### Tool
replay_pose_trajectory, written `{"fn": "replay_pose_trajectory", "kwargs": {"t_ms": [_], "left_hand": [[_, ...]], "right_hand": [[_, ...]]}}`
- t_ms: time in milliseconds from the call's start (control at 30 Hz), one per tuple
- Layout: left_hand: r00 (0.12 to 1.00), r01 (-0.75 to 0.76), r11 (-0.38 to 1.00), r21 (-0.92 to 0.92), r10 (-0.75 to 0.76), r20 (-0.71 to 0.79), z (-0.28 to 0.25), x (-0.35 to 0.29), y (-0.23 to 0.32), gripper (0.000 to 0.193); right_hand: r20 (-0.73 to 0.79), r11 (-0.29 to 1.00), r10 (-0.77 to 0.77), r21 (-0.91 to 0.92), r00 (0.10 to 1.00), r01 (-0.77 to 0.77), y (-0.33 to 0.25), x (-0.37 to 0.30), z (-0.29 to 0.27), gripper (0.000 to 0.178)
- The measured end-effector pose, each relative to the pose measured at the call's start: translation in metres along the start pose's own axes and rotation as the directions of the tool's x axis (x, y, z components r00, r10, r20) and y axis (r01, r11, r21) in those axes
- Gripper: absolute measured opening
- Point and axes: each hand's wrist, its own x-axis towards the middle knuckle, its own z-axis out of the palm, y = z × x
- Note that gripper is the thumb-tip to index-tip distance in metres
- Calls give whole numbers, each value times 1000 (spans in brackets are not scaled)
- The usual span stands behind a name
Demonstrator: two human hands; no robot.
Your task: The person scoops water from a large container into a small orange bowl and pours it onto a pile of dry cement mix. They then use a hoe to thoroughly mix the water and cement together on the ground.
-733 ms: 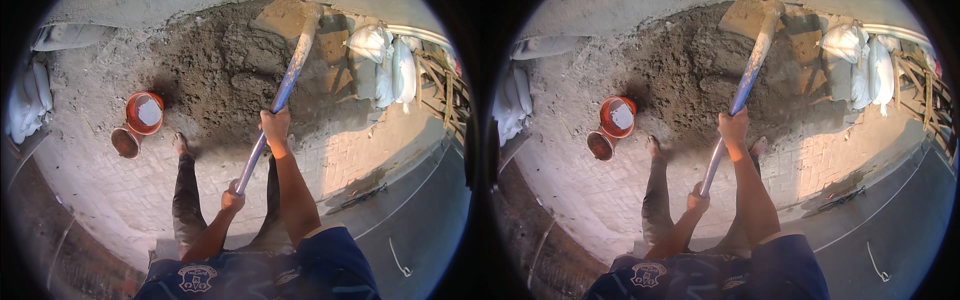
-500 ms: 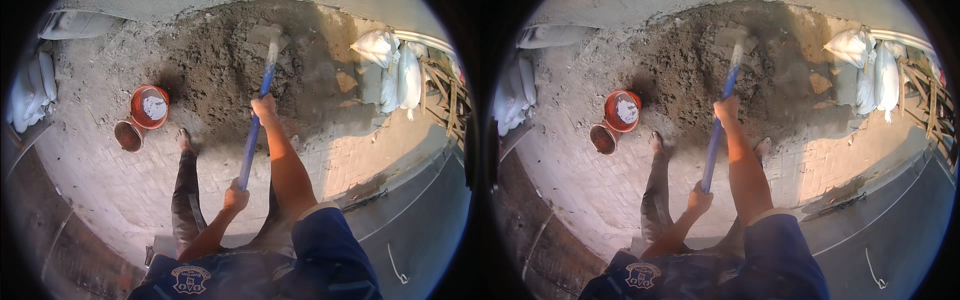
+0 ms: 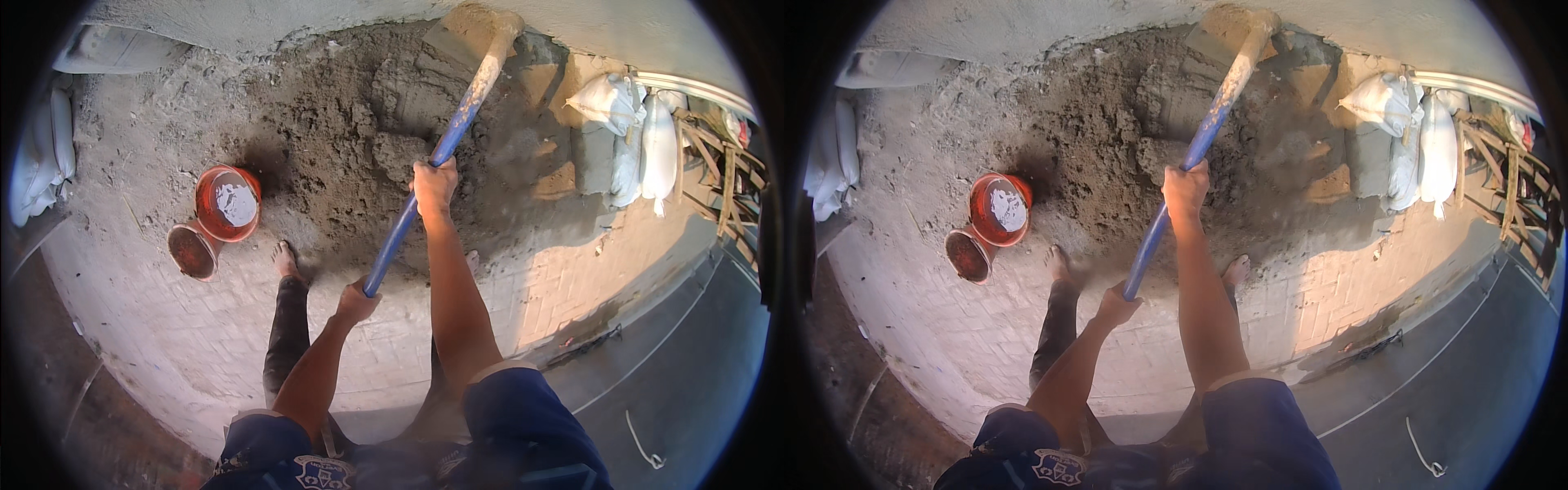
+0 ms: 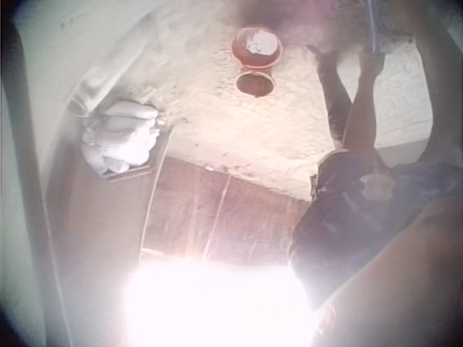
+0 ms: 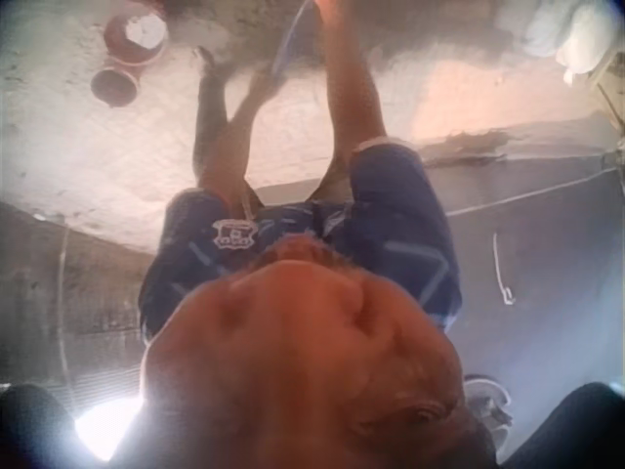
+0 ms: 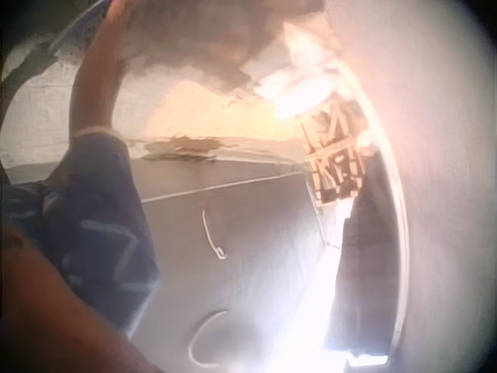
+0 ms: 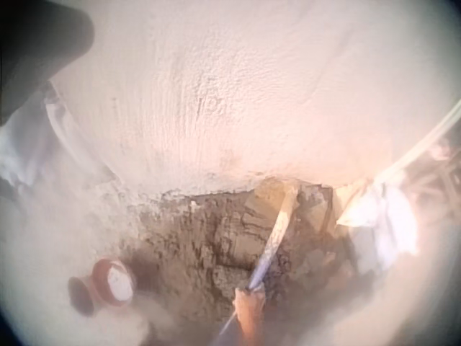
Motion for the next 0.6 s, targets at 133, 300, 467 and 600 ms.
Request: {"fn": "replay_pose_trajectory", "kwargs": {"t_ms": [133, 300, 467, 600], "left_hand": [[995, 84, 996, -8, -85, -49, 0, 86, -3, 44], [987, 3, 990, -138, -26, -161, 12, 125, -45, 41], [982, 46, 983, -178, -77, -174, 27, 143, -38, 36], [981, 60, 980, -191, -93, -169, 65, 131, -13, 36]], "right_hand": [[-124, 975, -160, -175, 979, 137, 38, 98, 40, 21], [-95, 948, -158, -294, 983, 124, 72, 98, 73, 27], [-42, 942, -102, -326, 994, 83, 79, 104, 76, 30], [-16, 888, -84, -454, 996, 67, 64, 110, 50, 34]]}}
